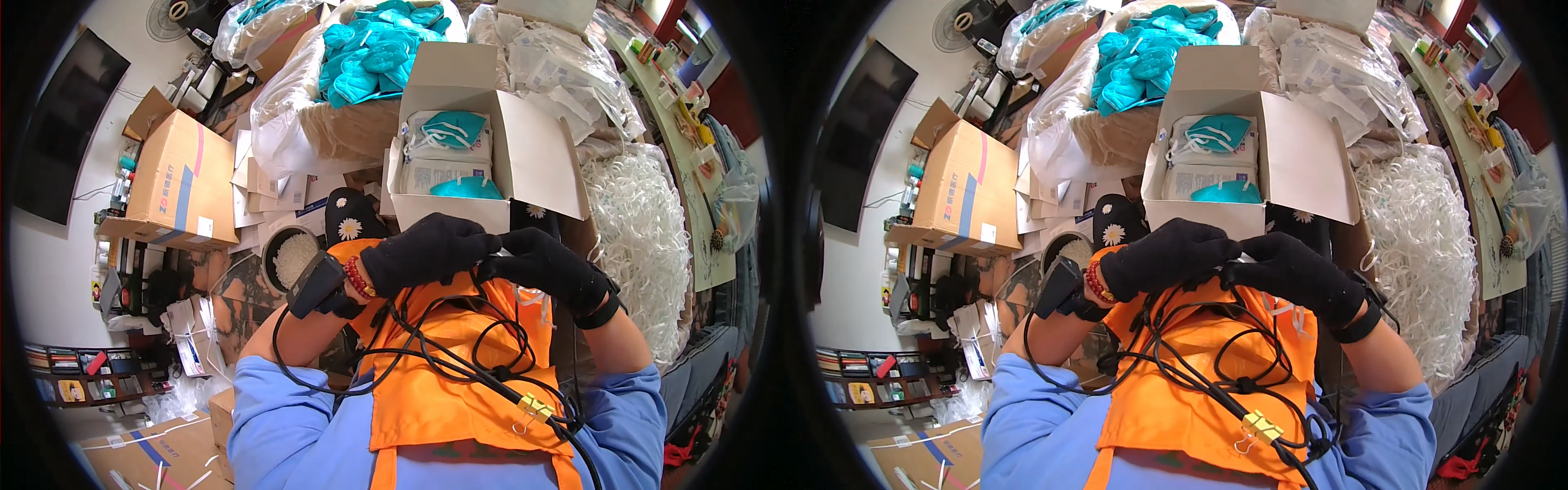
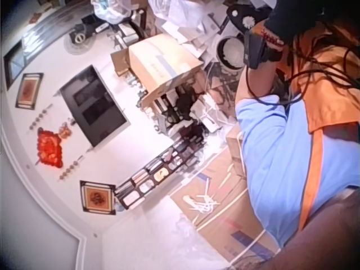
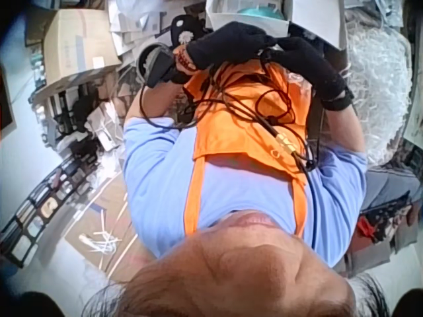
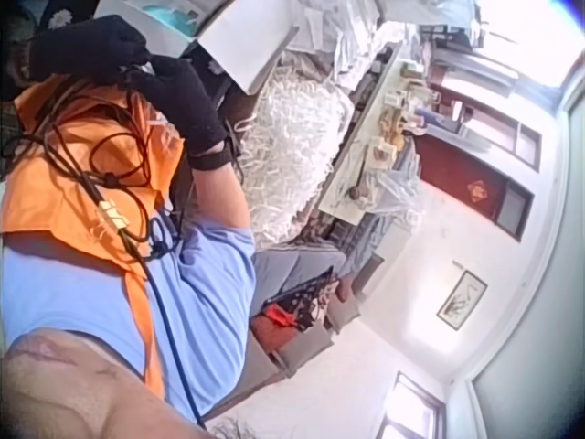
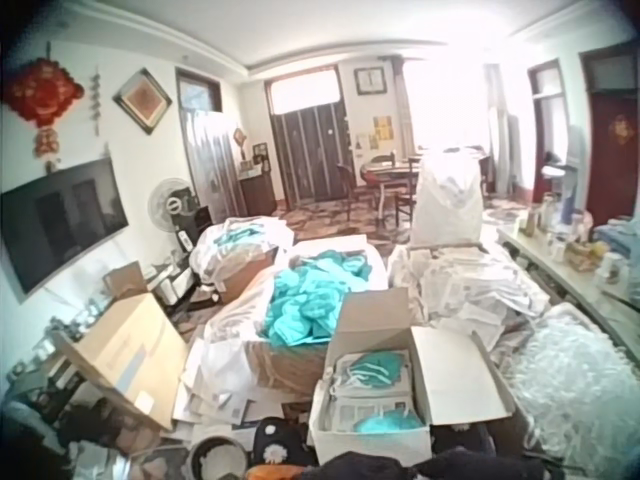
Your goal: Packing individual face masks and mask components into a cardboard box.
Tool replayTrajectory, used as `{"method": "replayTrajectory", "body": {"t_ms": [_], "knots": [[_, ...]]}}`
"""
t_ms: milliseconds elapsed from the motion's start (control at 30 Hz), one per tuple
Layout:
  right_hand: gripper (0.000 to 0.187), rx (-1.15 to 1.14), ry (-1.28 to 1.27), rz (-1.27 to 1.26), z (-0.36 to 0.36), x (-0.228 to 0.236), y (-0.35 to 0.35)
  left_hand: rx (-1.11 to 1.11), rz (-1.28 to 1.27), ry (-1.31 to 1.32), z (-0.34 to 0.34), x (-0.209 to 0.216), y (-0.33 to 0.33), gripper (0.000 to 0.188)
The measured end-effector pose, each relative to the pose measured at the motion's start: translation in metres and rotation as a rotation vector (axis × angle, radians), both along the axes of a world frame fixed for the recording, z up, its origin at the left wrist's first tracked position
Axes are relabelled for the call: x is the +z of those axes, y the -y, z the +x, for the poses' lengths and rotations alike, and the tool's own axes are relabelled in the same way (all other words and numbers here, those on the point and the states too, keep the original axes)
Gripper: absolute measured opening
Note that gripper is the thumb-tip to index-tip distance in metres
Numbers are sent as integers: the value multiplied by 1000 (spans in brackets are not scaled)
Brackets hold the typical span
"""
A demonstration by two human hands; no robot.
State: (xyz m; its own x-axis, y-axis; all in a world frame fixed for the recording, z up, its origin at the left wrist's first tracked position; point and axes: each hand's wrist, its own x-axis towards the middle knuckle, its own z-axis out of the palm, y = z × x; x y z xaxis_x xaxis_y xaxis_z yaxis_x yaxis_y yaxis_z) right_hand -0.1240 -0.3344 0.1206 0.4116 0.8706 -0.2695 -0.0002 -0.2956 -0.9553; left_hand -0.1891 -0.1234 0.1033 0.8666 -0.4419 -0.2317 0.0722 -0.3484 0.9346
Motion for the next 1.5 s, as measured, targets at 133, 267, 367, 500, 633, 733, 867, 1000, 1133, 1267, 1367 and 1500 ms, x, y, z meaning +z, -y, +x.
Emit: {"method": "replayTrajectory", "body": {"t_ms": [133, 267, 367, 500, 633, 733, 867, 1000, 1133, 1267, 1367, 1500], "knots": [[29, -82, -170, -80, -2, 8, -3, 137, -279, -313, -8, 6, 4, 22], [28, -228, -479, 15, -3, 5, 2, 175, -380, -301, -10, 4, 7, 24], [28, -212, -367, -33, -4, -2, 1, 159, -365, -305, -11, -2, 7, 26], [28, -204, -75, 15, -6, -18, -1, 195, -312, -240, -11, -1, 11, 24], [28, -210, -230, -82, -8, -10, -2, 187, -185, -159, -9, -1, 11, 21], [29, -297, -504, -26, -17, -4, 2, 207, -174, -282, -9, 7, 10, 26], [32, -319, -406, -67, -40, 4, -2, 270, -398, -428, -16, 4, 13, 25], [33, -427, -437, 53, -51, 12, 4, 123, -130, 149, -27, -3, 10, 23], [32, -400, -425, 31, -67, 12, 25, 101, 19, 368, -33, -7, -8, 22], [27, -488, -396, 131, -66, 0, 17, 163, 32, 600, -37, -26, 6, 29], [25, -510, -107, 298, -50, -9, -8, 239, -147, 409, -40, -30, 22, 36], [20, -505, -186, 299, -56, -2, -9, 254, -277, 127, -46, -12, 22, 21]]}}
